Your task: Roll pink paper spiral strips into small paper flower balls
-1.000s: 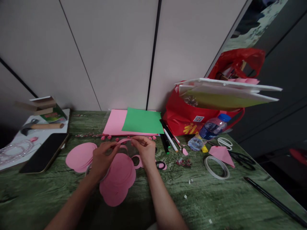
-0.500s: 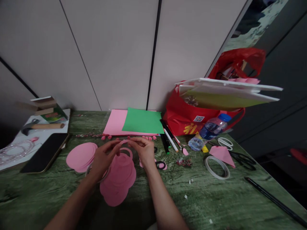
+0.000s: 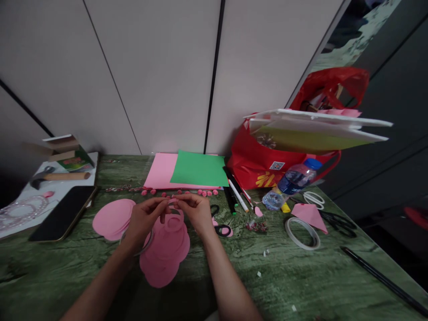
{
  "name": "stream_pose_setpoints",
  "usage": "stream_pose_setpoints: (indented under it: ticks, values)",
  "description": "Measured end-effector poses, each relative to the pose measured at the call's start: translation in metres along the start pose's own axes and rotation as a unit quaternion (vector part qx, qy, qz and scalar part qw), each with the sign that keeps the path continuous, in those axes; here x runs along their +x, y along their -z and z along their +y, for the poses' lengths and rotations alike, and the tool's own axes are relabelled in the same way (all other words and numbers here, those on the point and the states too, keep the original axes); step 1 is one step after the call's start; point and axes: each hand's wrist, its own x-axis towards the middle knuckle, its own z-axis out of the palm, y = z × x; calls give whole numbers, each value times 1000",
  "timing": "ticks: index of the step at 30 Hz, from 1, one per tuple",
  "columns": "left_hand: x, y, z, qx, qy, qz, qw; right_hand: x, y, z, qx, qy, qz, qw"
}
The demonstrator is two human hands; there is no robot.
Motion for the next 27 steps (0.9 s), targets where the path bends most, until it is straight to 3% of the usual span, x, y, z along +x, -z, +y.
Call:
stream_pose_setpoints:
  ticks: [18, 27]
  values:
    - [-1, -1, -2, 41, -21, -40, 998, 1, 0, 3, 5, 0, 53, 999]
    - [1, 0, -4, 41, -16, -24, 999, 2, 2, 6, 13, 2, 2, 1000]
